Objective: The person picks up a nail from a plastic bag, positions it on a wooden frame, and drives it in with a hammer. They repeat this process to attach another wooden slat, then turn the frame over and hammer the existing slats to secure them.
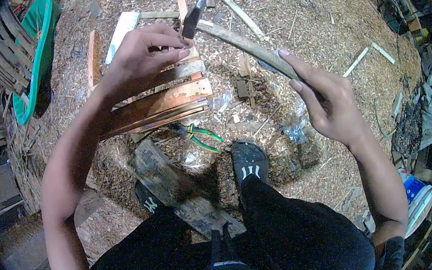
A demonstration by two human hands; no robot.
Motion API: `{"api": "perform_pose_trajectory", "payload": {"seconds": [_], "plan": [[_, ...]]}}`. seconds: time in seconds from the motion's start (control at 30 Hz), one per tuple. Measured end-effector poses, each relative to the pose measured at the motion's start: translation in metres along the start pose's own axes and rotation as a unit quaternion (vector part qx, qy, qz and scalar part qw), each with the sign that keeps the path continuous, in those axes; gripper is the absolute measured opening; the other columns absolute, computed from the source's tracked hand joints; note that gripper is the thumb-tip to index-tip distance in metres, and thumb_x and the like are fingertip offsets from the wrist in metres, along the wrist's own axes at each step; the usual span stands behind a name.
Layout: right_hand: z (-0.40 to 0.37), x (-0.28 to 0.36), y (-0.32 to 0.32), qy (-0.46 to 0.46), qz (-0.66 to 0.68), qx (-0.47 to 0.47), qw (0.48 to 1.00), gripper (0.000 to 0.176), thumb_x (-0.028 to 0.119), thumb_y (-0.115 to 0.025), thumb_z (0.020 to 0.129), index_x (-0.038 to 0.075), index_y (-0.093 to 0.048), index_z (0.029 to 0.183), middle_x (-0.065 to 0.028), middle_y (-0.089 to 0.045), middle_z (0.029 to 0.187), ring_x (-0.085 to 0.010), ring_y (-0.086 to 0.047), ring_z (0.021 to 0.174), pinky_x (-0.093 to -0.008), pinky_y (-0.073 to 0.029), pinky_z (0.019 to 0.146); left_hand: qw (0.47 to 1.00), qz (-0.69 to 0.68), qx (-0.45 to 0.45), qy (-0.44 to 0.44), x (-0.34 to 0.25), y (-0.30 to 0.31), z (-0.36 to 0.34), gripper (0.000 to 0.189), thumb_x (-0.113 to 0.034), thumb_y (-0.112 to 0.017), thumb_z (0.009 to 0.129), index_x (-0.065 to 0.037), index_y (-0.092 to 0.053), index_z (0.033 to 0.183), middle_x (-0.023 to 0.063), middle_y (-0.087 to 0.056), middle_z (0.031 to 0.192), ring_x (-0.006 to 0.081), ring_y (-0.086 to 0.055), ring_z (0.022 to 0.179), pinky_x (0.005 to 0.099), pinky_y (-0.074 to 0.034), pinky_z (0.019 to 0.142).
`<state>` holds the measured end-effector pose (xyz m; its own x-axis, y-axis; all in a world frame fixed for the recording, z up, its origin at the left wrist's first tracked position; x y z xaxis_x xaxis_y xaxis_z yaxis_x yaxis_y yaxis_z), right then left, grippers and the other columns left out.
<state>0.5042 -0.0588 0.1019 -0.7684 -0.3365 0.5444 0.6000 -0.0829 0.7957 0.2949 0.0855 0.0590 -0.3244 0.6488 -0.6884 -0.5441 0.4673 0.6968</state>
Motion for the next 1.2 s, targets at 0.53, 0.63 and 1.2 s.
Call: {"api": "perform_pose_trajectory", "payload": {"seconds": [0.53,0.63,1.2], "plan": [[-0.003,-0.010,-0.001,-0.051,0.001,0.015,0.999,0.050,0.000,-0.061,0.092,0.006,-0.058,0.141,-0.0178,-0.068,0.077,-0.0219,-0.064,0.061,-0.0348,-0.050,0.063,0.931,-0.145,0.054,0.329,0.063,-0.006,0.008,0.047,-0.042,-0.067,0.097,-0.006,-0.064,0.127,0.0053,-0.065,0.113,0.0088,-0.064,0.089,0.0237,-0.051,0.068],[-0.003,-0.010,-0.001,-0.041,0.012,0.014,0.999,0.049,0.000,-0.061,0.093,0.005,-0.058,0.141,-0.0179,-0.070,0.079,-0.0216,-0.065,0.062,-0.0352,-0.051,0.063,0.888,-0.222,0.118,0.384,0.069,-0.021,0.011,0.038,-0.035,-0.066,0.098,-0.002,-0.065,0.116,0.0046,-0.068,0.106,0.0031,-0.065,0.081,0.0146,-0.048,0.057],[-0.033,-0.004,-0.107,-0.338,0.421,-0.050,0.841,0.043,0.013,-0.077,0.091,0.001,-0.055,0.126,0.0008,-0.064,0.085,-0.0043,-0.059,0.073,-0.0200,-0.048,0.059,0.856,-0.368,0.161,0.326,0.040,-0.050,-0.018,0.083,-0.017,-0.075,0.089,0.003,-0.026,0.153,0.0153,-0.059,0.140,0.0108,-0.062,0.114,0.0213,-0.053,0.087]]}}
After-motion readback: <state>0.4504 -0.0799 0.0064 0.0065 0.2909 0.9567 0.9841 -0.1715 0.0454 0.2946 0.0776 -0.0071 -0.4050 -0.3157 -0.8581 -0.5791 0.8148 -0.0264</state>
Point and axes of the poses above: each hand's wrist, its own z-axis towards the middle knuckle, its own y-axis out of the back of the hand, x = y × z, the point moved 10 cm from there along z, towards the middle knuckle
